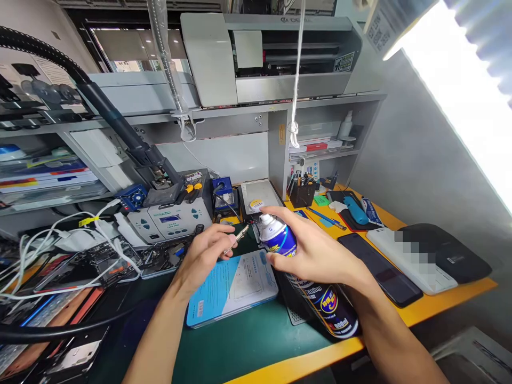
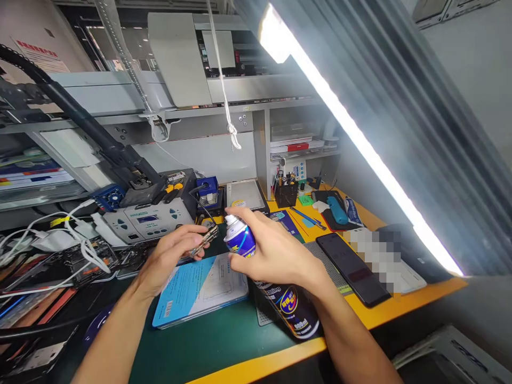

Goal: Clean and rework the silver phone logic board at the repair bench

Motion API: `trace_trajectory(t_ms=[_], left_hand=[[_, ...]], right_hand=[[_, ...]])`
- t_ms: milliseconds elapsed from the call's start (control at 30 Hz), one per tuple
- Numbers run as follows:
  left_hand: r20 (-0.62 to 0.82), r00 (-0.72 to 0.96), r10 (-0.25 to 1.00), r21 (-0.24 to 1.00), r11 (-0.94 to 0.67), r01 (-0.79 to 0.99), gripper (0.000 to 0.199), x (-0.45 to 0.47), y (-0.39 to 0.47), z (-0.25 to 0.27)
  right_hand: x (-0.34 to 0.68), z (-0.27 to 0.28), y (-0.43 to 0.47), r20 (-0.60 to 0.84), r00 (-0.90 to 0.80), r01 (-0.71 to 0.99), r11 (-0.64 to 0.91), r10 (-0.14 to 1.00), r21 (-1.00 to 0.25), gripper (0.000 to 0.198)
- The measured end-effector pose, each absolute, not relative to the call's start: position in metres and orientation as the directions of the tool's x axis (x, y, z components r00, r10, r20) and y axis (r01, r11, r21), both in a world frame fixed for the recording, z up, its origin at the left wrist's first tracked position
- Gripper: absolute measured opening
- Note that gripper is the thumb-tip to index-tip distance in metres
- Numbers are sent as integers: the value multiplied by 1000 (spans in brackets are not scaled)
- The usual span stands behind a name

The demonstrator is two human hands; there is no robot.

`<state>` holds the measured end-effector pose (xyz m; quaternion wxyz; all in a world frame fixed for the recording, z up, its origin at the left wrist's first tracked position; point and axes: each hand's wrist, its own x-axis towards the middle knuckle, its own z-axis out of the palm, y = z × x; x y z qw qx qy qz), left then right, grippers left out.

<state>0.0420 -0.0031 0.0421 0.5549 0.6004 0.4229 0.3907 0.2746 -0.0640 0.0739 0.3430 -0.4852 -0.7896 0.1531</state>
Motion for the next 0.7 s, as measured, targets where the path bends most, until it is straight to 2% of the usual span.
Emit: trace_trajectory(t_ms=[67, 133, 267, 400, 500, 600, 700], left_hand=[[50, 383, 922, 942, -171, 289, 41, 34, -4, 41], [56, 463, 885, 803, -315, 506, 45, 29, -5, 39], [-31, 508, 861, 579, -399, 711, 46, 29, -6, 32], [-12, 499, 866, 373, -459, 806, 53, 36, -8, 24], [9, 513, 858, 265, -496, 827, 55, 40, -12, 22], [3, 515, 857, 196, -506, 840, 57, 45, -14, 22], [-16, 504, 864, 188, -492, 850, 62, 46, -16, 24]], right_hand=[[280, 73, -63, 397, -266, 639, 470, 878, -609, 77], [285, 72, -62, 382, -228, 621, 436, 896, -651, 80], [291, 72, -61, 327, -168, 593, 360, 930, -720, 84], [295, 71, -60, 325, -156, 564, 355, 933, -746, 82], [297, 70, -59, 331, -148, 543, 356, 932, -760, 81], [297, 69, -57, 335, -139, 528, 356, 932, -771, 80], [298, 67, -57, 350, -135, 495, 369, 927, -786, 79]])
